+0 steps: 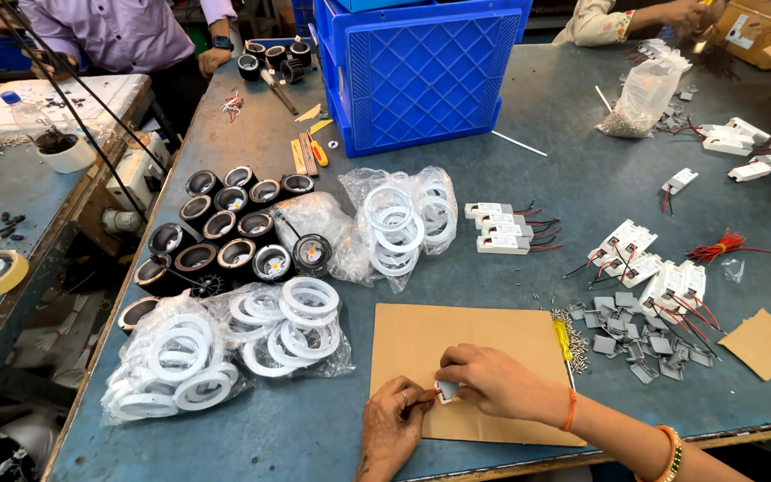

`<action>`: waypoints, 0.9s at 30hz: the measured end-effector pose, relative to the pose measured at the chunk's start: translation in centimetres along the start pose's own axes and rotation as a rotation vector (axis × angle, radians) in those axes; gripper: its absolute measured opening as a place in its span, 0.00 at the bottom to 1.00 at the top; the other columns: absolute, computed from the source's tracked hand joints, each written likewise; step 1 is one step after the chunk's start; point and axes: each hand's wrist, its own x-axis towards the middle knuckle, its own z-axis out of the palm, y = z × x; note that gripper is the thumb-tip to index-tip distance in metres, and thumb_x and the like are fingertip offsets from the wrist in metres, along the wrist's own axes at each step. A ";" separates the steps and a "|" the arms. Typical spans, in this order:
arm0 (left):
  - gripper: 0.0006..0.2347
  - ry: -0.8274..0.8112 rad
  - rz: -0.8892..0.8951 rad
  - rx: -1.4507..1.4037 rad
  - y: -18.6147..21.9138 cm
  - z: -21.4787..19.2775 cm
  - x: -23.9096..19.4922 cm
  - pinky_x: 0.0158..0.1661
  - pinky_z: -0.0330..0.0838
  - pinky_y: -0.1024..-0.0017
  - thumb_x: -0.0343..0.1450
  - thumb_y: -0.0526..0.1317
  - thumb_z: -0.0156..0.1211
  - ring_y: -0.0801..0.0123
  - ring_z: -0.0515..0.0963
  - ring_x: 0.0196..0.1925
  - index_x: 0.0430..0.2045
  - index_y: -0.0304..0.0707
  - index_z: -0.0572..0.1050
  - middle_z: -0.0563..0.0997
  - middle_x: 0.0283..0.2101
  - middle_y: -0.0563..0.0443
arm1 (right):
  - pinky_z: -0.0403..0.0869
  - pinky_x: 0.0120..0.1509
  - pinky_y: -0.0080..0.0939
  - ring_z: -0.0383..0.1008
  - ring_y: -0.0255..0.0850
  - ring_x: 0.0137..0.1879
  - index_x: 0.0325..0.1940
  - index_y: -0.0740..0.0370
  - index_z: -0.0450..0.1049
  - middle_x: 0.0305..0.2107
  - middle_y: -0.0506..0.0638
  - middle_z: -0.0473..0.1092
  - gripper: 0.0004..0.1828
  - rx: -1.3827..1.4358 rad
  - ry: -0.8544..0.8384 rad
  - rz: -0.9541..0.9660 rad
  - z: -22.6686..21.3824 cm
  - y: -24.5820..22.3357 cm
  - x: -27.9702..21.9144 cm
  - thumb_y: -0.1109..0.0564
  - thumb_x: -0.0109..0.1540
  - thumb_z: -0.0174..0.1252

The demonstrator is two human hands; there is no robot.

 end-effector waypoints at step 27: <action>0.07 -0.069 0.220 -0.130 -10.6 4.3 0.7 0.41 0.80 0.69 0.66 0.34 0.76 0.64 0.86 0.37 0.34 0.45 0.87 0.82 0.32 0.52 | 0.74 0.49 0.47 0.78 0.45 0.46 0.34 0.54 0.84 0.32 0.47 0.75 0.12 0.029 -0.134 0.191 -0.6 0.7 3.4 0.62 0.47 0.66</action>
